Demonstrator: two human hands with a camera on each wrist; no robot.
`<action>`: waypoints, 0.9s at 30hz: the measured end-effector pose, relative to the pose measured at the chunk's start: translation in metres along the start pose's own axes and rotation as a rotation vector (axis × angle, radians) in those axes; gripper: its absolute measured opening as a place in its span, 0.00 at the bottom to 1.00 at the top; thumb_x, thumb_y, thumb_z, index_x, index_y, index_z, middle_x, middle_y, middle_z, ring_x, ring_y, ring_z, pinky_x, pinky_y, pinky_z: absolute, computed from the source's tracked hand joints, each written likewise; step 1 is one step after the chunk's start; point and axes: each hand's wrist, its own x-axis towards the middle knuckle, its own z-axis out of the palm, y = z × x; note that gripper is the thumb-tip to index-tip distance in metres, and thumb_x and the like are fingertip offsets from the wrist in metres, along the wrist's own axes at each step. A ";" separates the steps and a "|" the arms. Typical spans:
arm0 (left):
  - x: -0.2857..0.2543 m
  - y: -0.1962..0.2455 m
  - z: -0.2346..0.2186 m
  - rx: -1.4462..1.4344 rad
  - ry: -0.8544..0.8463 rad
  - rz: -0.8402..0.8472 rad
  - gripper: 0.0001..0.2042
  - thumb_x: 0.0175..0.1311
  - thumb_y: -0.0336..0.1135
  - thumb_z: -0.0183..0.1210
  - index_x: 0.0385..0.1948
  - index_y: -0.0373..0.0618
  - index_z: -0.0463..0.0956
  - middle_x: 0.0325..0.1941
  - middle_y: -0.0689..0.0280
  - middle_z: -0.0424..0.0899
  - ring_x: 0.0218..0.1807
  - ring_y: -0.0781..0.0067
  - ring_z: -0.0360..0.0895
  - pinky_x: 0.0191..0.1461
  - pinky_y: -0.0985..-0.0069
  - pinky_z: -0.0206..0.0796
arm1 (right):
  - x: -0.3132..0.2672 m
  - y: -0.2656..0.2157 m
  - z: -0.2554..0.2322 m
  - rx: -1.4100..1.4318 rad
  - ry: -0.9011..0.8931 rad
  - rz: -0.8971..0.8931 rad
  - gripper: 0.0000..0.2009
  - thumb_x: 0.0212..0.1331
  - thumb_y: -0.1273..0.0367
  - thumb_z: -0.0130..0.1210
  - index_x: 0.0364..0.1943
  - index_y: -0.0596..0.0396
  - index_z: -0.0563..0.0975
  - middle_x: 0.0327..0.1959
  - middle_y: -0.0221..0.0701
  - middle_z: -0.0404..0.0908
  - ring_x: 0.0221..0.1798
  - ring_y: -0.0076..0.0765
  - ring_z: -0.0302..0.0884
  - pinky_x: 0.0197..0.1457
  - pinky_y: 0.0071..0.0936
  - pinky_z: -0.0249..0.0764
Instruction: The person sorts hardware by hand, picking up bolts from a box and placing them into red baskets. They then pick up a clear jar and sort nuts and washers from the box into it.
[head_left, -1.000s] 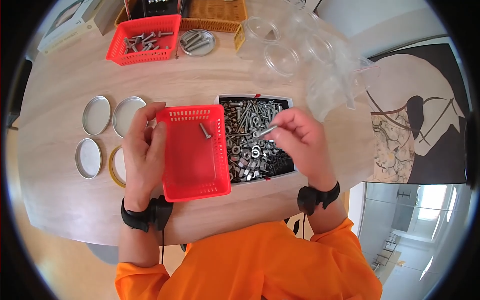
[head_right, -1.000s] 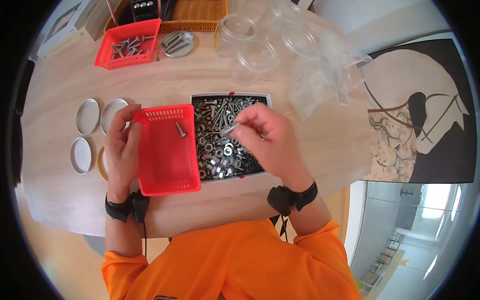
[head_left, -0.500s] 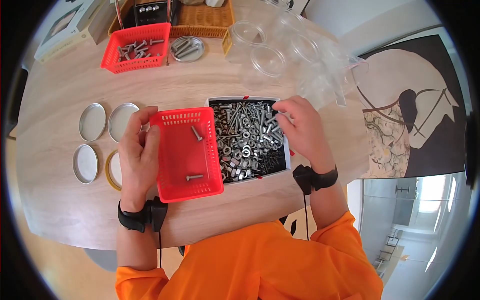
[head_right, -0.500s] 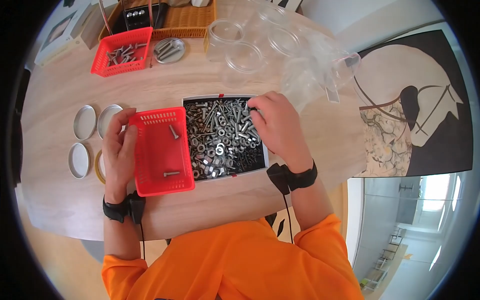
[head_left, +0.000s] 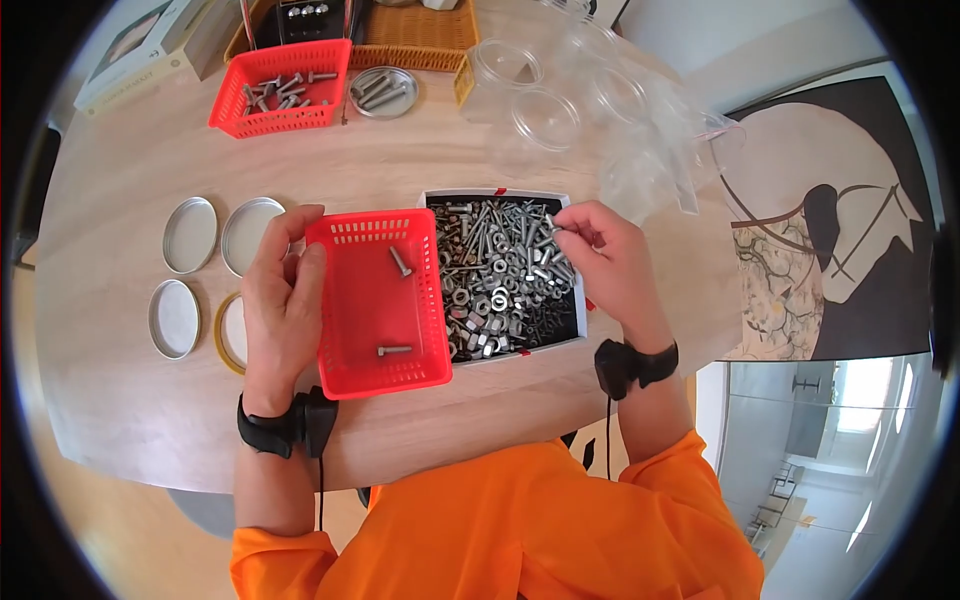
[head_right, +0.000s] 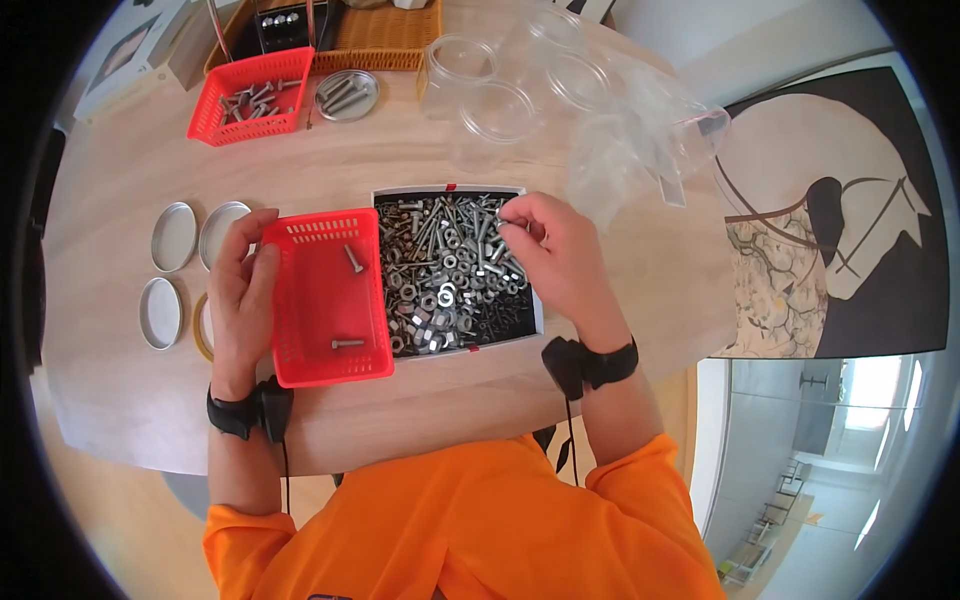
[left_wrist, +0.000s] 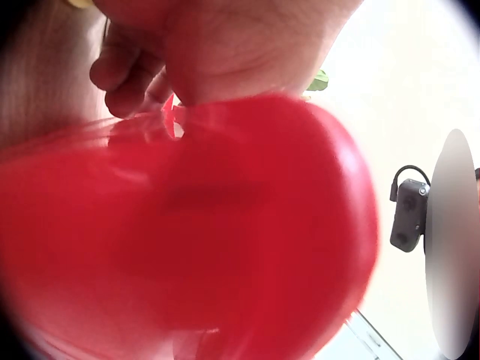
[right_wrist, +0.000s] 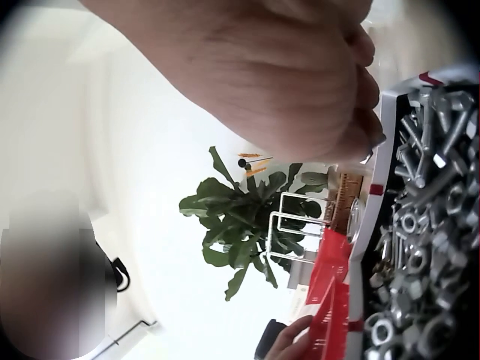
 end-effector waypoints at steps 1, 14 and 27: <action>0.000 0.000 0.000 -0.012 -0.003 -0.001 0.14 0.74 0.24 0.53 0.58 0.35 0.76 0.47 0.65 0.85 0.33 0.84 0.71 0.38 0.80 0.68 | -0.006 -0.006 0.002 0.047 -0.021 -0.026 0.08 0.63 0.75 0.62 0.45 0.57 0.82 0.34 0.30 0.84 0.36 0.28 0.81 0.42 0.27 0.76; 0.001 -0.003 0.001 -0.017 -0.005 0.003 0.14 0.74 0.25 0.53 0.58 0.36 0.77 0.46 0.65 0.85 0.33 0.83 0.71 0.39 0.80 0.68 | 0.020 -0.003 0.011 -0.440 0.032 -0.302 0.05 0.61 0.71 0.62 0.39 0.54 0.83 0.36 0.36 0.84 0.43 0.47 0.81 0.46 0.41 0.77; 0.001 -0.002 0.000 0.034 0.006 0.034 0.14 0.73 0.25 0.53 0.58 0.36 0.77 0.45 0.65 0.85 0.33 0.83 0.71 0.39 0.79 0.69 | 0.016 -0.011 0.016 -0.395 0.131 -0.268 0.04 0.61 0.69 0.62 0.34 0.53 0.81 0.34 0.37 0.83 0.42 0.53 0.80 0.45 0.46 0.75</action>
